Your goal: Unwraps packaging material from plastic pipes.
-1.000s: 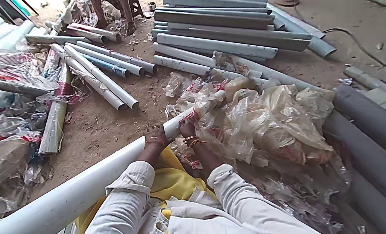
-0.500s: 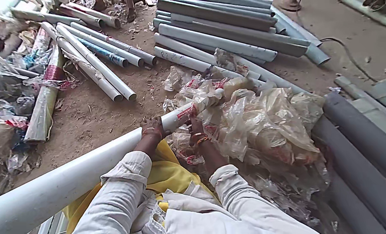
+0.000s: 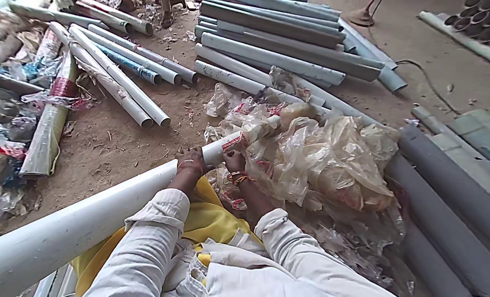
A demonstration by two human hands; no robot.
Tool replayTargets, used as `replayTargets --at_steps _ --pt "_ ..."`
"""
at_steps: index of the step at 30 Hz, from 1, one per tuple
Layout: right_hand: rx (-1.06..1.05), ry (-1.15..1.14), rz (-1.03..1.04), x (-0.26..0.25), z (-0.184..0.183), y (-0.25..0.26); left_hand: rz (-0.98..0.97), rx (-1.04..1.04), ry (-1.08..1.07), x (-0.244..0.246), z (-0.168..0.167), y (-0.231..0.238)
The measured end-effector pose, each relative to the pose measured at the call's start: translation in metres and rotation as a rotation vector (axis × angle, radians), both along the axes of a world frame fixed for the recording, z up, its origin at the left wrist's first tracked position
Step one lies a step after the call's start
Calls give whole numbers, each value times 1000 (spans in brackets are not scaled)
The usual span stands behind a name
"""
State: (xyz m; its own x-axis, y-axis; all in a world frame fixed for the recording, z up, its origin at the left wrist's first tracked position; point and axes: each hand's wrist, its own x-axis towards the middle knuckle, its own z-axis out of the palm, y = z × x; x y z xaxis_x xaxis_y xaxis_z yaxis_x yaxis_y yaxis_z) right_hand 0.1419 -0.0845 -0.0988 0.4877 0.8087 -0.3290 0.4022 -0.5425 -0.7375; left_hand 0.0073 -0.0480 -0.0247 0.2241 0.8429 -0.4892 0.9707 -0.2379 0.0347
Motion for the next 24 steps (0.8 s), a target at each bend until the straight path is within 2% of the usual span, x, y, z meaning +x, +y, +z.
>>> replayTargets --at_steps 6,8,11,13,15,18,21,24 --pt "-121 -91 87 1 0 3 -8 -17 9 1 1 2" --pt "-272 -107 76 15 -21 -8 -3 -30 6 -2 3 2" --pt "-440 -78 -5 52 -74 -51 31 -22 -24 -8 6 10" --pt "-376 -55 -12 61 -88 -75 47 -40 -34 -5 4 12" --pt "-246 30 -18 59 -91 -75 41 -69 -16 -1 5 11" --pt "-10 114 -29 46 -60 -40 29 -57 -17 0 6 14" --pt "217 -39 67 24 -20 -24 36 -50 -24 -4 -1 16" --pt "451 -295 236 17 -26 -19 41 -64 -30 -4 -1 17"
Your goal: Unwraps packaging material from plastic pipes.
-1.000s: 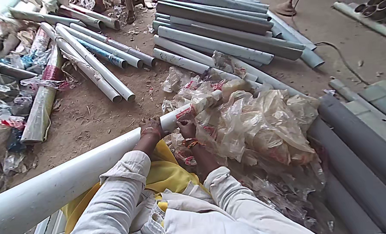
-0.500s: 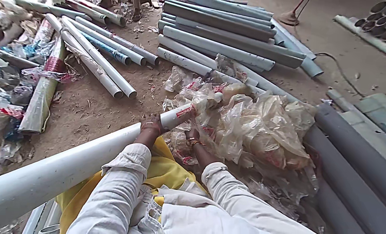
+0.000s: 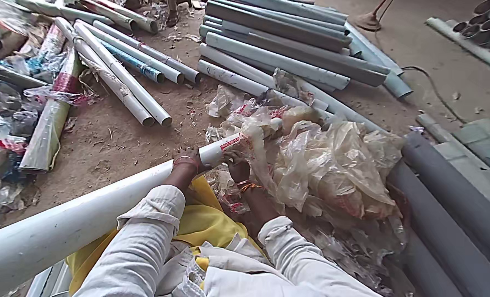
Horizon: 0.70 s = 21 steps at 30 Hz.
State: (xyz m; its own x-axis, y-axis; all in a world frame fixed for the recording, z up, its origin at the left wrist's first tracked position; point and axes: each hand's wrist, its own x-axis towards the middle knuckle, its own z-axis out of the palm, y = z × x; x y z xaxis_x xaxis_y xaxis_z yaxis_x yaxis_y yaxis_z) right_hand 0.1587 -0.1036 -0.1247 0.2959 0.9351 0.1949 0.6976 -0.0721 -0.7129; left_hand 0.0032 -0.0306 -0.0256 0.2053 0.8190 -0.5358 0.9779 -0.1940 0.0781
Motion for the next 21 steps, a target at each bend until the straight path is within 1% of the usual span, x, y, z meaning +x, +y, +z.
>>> replayTargets --at_steps 2,5,7,8,12,15,16,18,19,20,21 --pt "91 -86 8 -1 -17 3 -4 -2 -6 0 2 -1" --pt "313 -129 19 0 -43 9 -9 -5 -2 0 5 -2" --pt "374 -183 43 1 -52 13 -14 -10 10 0 5 -2" --pt "369 -205 66 2 -51 15 -14 -12 10 0 6 -1" --pt "233 -221 225 9 -33 24 -16 -38 6 0 7 3" --pt "113 -212 342 8 -28 15 -19 -79 30 -1 6 11" --pt "28 -221 398 5 -32 7 -23 -78 41 -2 6 12" --pt "-209 -210 530 -4 -38 -17 -23 -81 52 -3 8 13" --pt "-277 -178 552 -7 -43 -30 -22 -79 49 -3 10 12" --pt "-313 -120 509 -9 -45 -40 -14 -77 33 -2 11 12" --pt "-281 -54 401 -11 -48 -47 -14 -82 34 -2 11 13"
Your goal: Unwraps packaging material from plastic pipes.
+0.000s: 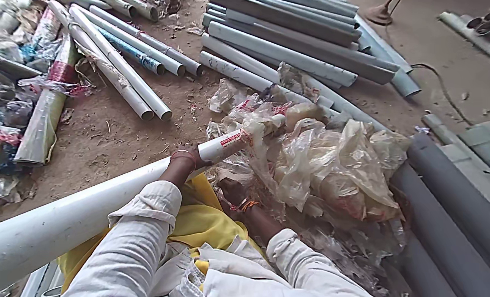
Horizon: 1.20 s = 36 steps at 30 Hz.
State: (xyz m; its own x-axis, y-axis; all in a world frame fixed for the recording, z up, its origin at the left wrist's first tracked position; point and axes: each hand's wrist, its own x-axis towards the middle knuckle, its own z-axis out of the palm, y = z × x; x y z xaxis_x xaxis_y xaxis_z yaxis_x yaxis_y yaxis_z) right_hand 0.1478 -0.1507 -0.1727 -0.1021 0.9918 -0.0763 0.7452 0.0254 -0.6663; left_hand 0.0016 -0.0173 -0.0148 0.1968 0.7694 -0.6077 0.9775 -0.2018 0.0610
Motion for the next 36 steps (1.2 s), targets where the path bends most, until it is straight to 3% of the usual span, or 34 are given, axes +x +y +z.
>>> replayTargets --at_steps 4,10,15,19,22,25,27,31,33,36 --pt "173 210 -430 0 14 12 -23 -14 5 -2 -4 1" --pt "466 277 -324 -2 16 50 -26 -45 -22 -3 4 0" --pt "610 92 -322 -11 10 65 13 -55 -52 -4 5 1" --pt "403 -68 -223 -12 24 60 24 -66 -39 -3 12 1" --pt "298 -67 -23 -10 23 44 14 -67 -27 -5 7 5" --pt "-97 -116 215 -4 18 26 15 -74 -40 -7 3 8" --pt "-189 -68 105 1 12 21 23 -76 -52 -7 1 10" --pt "192 227 -359 3 21 33 23 -76 -82 -8 -5 12" --pt "388 261 -392 1 21 48 30 -72 -102 -8 -4 11" --pt "477 229 -354 -3 20 58 46 -67 -105 -8 -1 8"
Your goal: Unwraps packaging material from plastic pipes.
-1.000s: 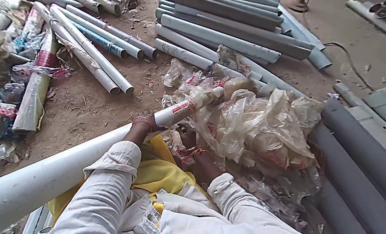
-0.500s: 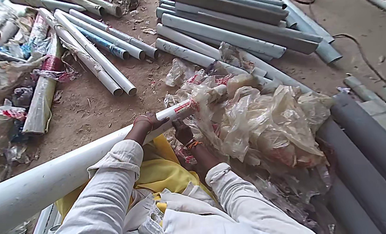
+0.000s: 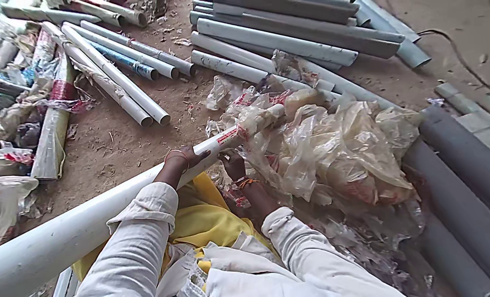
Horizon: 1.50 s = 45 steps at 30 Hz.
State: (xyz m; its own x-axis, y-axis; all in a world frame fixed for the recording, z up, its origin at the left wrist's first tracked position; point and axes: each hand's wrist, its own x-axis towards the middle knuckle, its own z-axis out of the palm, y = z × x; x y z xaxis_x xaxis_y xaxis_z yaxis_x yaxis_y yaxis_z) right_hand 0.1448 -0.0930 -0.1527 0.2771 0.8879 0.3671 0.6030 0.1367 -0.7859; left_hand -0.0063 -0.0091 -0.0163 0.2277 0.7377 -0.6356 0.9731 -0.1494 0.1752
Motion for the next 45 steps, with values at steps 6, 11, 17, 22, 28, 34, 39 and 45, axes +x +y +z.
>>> replayTargets --at_steps 6,11,17,22,28,34,39,45 --pt "191 -248 -1 -1 -23 4 -20 -12 60 4 7 -2" --pt "71 -427 63 11 -16 6 -19 -6 60 3 5 0" --pt "-361 -362 348 7 -17 -31 6 16 37 2 13 -8" --pt "-213 -10 -39 10 -14 -25 7 24 35 1 14 -13" --pt "-35 -175 -11 7 -8 -4 -24 -7 73 3 6 -2" --pt "-111 -296 50 4 -9 -4 -38 -14 73 3 4 -1" --pt "-170 -207 211 -5 -9 -23 -22 -16 61 2 4 0" --pt "-39 -129 -47 15 3 -3 -1 13 33 1 5 -6"
